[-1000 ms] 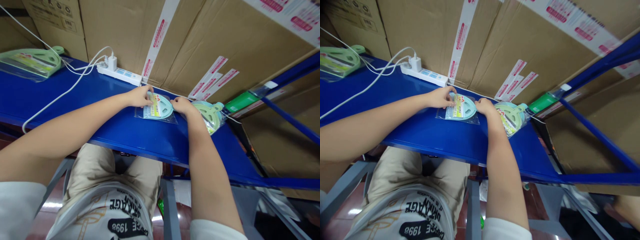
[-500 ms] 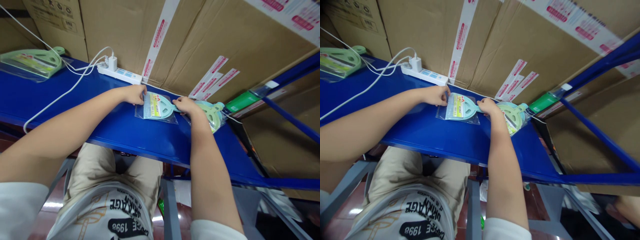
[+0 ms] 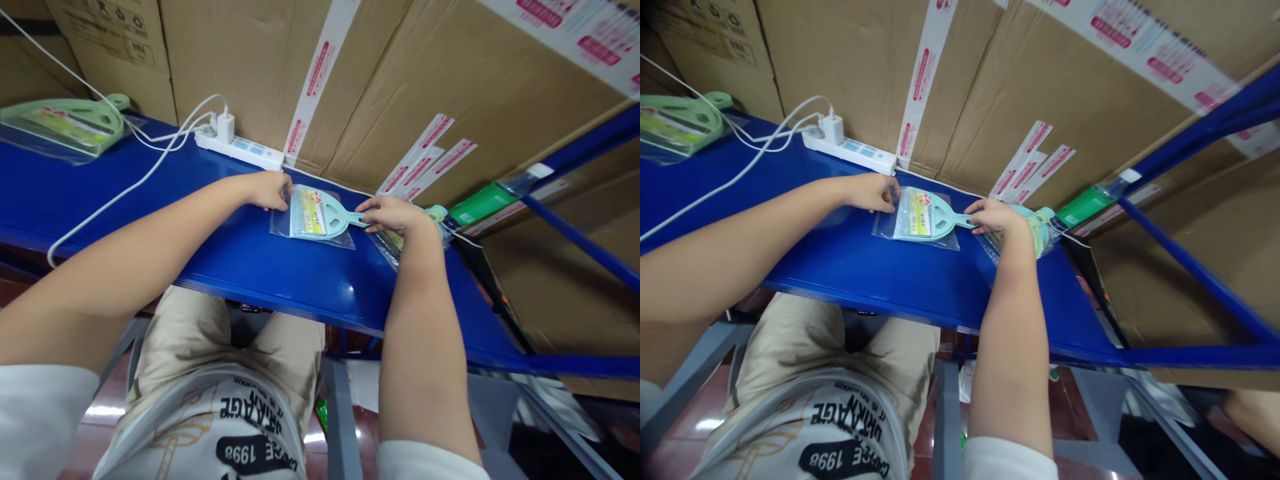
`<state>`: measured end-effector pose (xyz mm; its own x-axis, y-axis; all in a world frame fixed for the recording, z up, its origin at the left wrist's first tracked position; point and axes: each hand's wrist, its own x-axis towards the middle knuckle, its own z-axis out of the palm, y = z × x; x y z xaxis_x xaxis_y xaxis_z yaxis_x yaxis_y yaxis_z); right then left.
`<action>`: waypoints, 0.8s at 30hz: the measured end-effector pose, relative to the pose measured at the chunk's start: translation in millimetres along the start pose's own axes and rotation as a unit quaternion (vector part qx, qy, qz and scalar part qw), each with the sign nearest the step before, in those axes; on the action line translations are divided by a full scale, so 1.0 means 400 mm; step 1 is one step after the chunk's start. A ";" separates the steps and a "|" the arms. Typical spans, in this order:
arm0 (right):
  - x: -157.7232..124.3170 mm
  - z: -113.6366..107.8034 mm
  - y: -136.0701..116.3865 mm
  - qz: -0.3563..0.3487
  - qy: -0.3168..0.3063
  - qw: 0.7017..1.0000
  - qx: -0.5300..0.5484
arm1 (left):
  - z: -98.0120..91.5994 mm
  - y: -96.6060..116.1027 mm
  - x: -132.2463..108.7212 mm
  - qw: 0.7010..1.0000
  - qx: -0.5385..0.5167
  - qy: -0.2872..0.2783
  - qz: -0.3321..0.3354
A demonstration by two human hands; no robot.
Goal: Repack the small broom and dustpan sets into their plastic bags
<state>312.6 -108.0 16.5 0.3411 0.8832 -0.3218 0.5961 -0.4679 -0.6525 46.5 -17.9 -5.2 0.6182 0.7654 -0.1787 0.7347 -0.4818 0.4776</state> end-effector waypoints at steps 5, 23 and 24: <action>-0.004 0.000 -0.005 0.003 0.021 0.999 -0.045 | 0.001 0.004 -0.003 1.000 0.013 0.004 0.001; -0.003 0.011 -0.012 0.030 0.030 0.996 -0.079 | -0.008 -0.038 0.024 0.997 0.001 0.059 0.046; -0.001 0.012 -0.011 0.032 0.032 0.996 -0.072 | -0.008 -0.042 0.027 0.996 0.001 0.069 0.064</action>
<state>306.2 -106.3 16.4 0.4241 0.8502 -0.3120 0.6688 -0.5263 -0.5251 40.2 -0.2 -12.4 0.6621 0.7494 0.0038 0.6535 -0.5799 0.4865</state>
